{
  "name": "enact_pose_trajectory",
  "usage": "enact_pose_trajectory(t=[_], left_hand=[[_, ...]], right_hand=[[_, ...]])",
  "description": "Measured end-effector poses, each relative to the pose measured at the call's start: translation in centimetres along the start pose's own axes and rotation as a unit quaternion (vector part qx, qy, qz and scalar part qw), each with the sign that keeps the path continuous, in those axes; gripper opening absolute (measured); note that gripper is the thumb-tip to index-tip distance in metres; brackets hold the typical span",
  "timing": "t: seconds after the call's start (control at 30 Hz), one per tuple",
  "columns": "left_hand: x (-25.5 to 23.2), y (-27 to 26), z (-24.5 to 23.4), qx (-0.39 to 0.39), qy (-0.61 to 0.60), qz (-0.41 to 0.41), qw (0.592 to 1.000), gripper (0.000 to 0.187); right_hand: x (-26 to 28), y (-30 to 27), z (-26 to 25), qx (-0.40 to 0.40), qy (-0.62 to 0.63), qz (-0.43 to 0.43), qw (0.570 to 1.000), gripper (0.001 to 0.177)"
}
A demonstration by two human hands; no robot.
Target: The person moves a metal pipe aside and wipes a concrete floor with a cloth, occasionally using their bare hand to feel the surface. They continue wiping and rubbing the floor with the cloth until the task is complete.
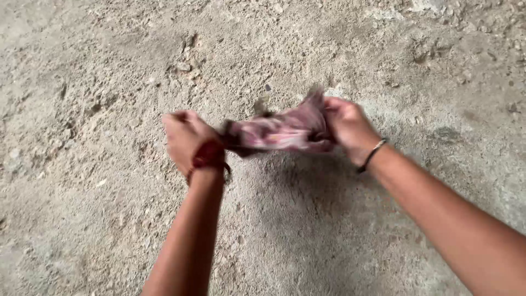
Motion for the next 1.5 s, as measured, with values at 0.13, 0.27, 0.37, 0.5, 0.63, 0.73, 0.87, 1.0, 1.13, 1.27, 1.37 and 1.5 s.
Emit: enact_pose_trajectory(t=[0.13, 0.27, 0.37, 0.5, 0.63, 0.73, 0.87, 1.0, 1.13, 1.27, 1.37, 1.5], left_hand=[[2.7, 4.1, -0.7, -0.08, -0.011, 0.019, 0.997, 0.023], [1.3, 4.0, 2.6, -0.037, 0.237, 0.178, 0.954, 0.066], [-1.7, -2.5, 6.6, 0.225, 0.376, 0.127, 0.89, 0.092], [-3.5, -11.7, 14.3, 0.422, 0.323, 0.27, 0.803, 0.08], [-1.1, -11.1, 17.7, 0.441, 0.361, 0.413, 0.71, 0.067], [-0.6, -5.9, 17.3, 0.278, 0.443, 0.555, 0.647, 0.064], [-1.3, 0.5, 11.9, 0.267, 0.422, 0.362, 0.787, 0.05], [2.4, -3.0, 17.4, 0.273, 0.476, 0.531, 0.646, 0.091], [1.4, -8.7, 17.9, 0.314, 0.452, 0.637, 0.54, 0.096], [4.8, 0.2, 14.6, 0.283, 0.419, 0.53, 0.681, 0.066], [3.0, 3.7, 9.5, 0.105, 0.432, 0.548, 0.708, 0.054], [5.8, 3.1, 9.9, 0.318, 0.63, 0.483, 0.518, 0.046]], right_hand=[[-2.9, 2.9, -4.0, 0.003, 0.089, 0.027, 0.996, 0.029], [-2.0, 0.6, -5.9, -0.279, -0.398, -0.117, 0.866, 0.03], [-3.2, 0.1, -7.0, -0.366, -0.453, -0.147, 0.8, 0.047], [-5.3, -0.9, -6.2, -0.415, -0.515, -0.238, 0.711, 0.061], [-4.3, -2.0, -5.7, -0.403, -0.499, -0.234, 0.73, 0.062], [-4.5, -1.8, -5.8, -0.392, -0.495, -0.225, 0.742, 0.06], [-5.1, -0.4, -6.1, -0.384, -0.503, -0.235, 0.737, 0.066], [-3.3, -1.9, -3.6, -0.336, -0.513, -0.271, 0.742, 0.072], [-4.3, 0.3, -4.0, -0.329, -0.504, -0.283, 0.747, 0.082], [-4.5, 0.4, -3.4, -0.302, -0.544, -0.184, 0.761, 0.085], [-4.3, 0.0, -2.5, -0.284, -0.548, -0.174, 0.767, 0.088], [-4.1, -0.2, -1.2, -0.294, -0.563, -0.183, 0.75, 0.09]])
Point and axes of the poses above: each hand's wrist, its own y-axis towards the middle knuckle, its own z-axis out of the palm, x = y × z, the point moved 8 cm from there along y, towards the middle knuckle, and after that the axes turned 15 degrees about z, right-handed, at the moved point
